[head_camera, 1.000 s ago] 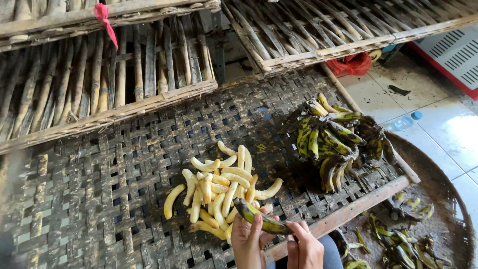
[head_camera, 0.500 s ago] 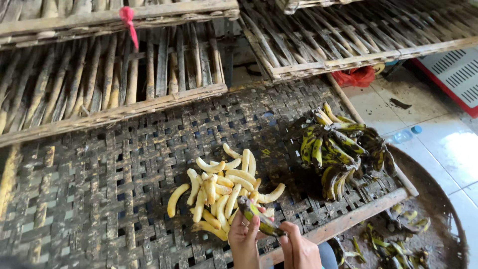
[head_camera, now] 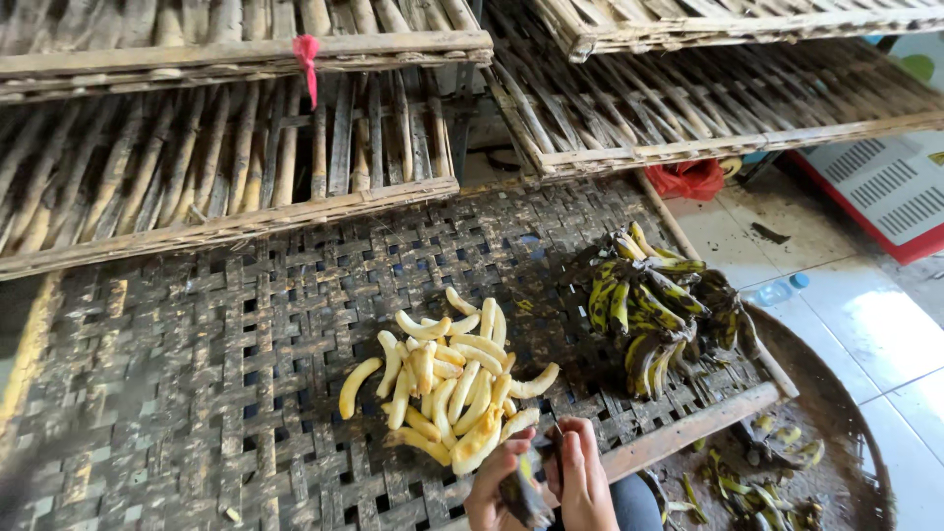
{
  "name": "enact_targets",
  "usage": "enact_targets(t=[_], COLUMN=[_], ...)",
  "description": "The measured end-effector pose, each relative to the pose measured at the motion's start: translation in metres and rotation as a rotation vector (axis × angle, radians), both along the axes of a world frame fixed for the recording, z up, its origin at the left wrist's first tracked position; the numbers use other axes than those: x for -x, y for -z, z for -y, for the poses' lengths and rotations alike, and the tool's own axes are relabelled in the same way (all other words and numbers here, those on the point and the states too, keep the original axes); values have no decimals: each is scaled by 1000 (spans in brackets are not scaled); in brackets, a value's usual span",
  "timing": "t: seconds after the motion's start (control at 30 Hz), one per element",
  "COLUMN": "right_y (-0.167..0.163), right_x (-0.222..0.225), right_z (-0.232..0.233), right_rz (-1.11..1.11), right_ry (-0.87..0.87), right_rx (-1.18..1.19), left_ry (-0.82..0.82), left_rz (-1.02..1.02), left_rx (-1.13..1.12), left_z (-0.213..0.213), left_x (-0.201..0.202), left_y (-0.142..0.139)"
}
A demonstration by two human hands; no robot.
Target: The person sits at a woven bamboo drying rack and peels dark-skinned bananas one at a time, using a small knife to help remove the peel by hand. Peeled bananas are placed in a pile on the rack while discarded peels collect on a round tray beside them.
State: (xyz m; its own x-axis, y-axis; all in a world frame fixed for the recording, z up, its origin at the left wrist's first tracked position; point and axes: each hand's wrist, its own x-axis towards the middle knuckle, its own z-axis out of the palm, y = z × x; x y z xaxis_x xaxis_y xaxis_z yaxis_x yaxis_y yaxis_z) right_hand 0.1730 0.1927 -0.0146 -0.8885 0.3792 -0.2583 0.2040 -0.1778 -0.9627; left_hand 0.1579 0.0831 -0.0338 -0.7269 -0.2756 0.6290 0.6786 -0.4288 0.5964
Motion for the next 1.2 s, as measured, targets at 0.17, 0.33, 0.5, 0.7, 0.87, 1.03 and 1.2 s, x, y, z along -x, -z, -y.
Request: enact_targets(t=[0.17, 0.33, 0.5, 0.7, 0.87, 1.03, 1.2], right_y=[-7, -28, -53, -77, -91, -100, -116], right_x=[-18, -51, -88, -130, -156, -160, -143], right_z=[3, 23, 44, 61, 61, 60, 56], right_rz=[-289, -175, -243, -271, -212, -212, -72], right_ry=[-136, -65, -63, -41, -138, -288, -342], right_rx=[57, 129, -23, -44, -80, -108, -105], left_ry=[-60, -42, 115, 511, 818, 853, 815], left_rz=[-299, -239, -164, 133, 378, 471, 563], left_rx=[128, 48, -189, -432, -588, -633, -622], left_z=[18, 29, 38, 60, 83, 85, 85], left_x=[-9, -43, -72, -106, -113, -110, -100], left_y=[-15, -28, -45, -73, -83, -83, -86])
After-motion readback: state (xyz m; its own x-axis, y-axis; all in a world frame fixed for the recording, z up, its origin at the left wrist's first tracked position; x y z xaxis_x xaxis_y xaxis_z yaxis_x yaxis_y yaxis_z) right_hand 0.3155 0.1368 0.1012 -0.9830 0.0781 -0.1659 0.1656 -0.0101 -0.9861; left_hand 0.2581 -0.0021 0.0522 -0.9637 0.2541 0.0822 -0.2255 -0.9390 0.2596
